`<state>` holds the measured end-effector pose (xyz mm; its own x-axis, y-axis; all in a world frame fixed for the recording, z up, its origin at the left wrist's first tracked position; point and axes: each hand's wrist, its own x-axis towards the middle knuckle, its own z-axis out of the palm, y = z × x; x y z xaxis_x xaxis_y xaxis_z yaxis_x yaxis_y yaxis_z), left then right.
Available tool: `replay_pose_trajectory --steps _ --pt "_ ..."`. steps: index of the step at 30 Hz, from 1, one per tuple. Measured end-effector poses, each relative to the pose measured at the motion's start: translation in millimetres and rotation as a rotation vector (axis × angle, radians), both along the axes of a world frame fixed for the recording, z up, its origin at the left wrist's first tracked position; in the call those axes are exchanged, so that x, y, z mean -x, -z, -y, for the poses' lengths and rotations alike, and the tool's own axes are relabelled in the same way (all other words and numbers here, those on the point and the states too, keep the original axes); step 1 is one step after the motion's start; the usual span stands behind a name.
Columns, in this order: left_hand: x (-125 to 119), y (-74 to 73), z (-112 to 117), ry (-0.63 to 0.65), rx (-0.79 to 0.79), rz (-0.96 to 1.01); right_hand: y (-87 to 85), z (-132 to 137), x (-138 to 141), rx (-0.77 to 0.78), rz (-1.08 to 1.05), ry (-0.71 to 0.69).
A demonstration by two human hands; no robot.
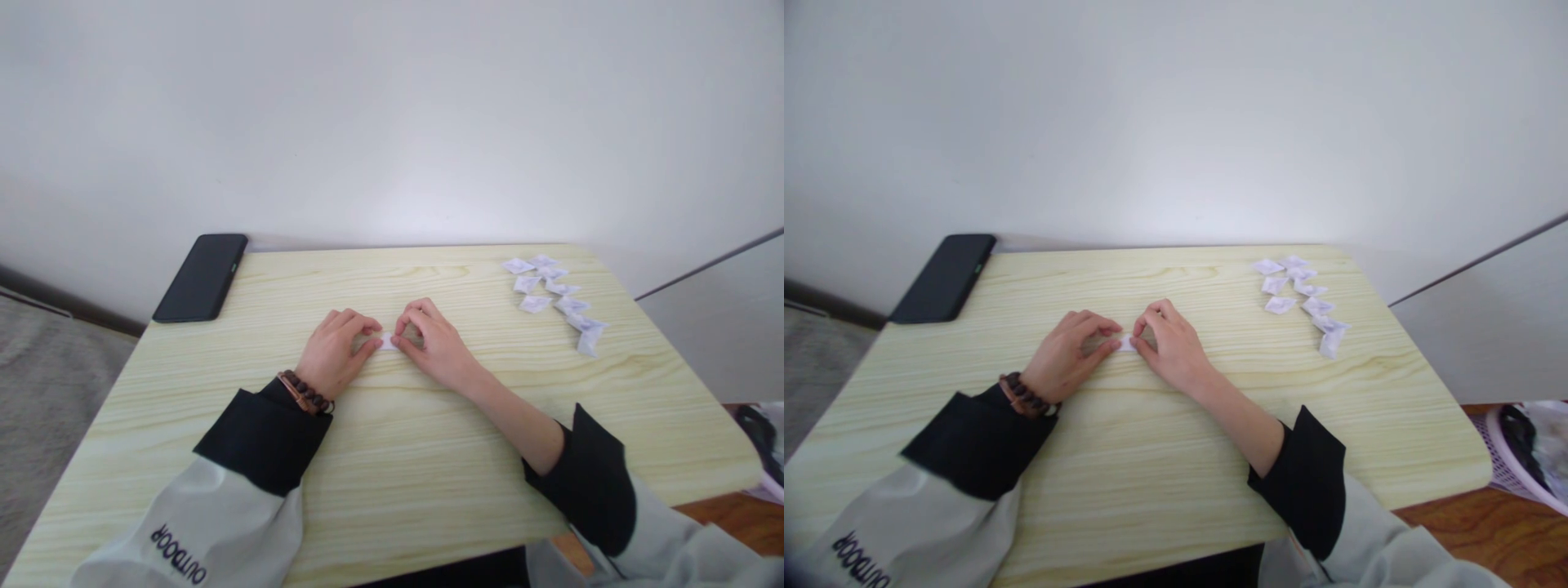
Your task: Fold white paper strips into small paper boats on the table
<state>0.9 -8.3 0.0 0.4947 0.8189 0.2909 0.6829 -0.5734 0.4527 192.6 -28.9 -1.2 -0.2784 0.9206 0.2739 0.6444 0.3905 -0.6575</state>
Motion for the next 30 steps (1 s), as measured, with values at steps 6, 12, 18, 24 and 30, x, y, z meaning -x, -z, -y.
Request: replay_pose_trajectory --steps 6,12,18,24,30 --pt "1.5 -1.0 1.5 0.059 -0.068 0.002 1.0 -1.4 0.2 -0.038 0.025 -0.029" --pt "6.7 0.6 -1.0 0.148 -0.226 -0.01 2.5 -1.8 -4.6 -0.102 0.072 -0.117" --pt "5.5 0.8 -0.5 0.111 -0.305 -0.025 -0.3 -1.3 -10.9 -0.161 0.139 -0.241" --pt "3.7 -1.7 1.2 0.169 -0.322 0.022 0.8 0.1 -8.4 -0.219 0.079 -0.199" --pt "1.0 -3.6 2.4 0.183 -0.395 0.114 -3.9 3.9 -6.2 -0.274 0.089 -0.174"
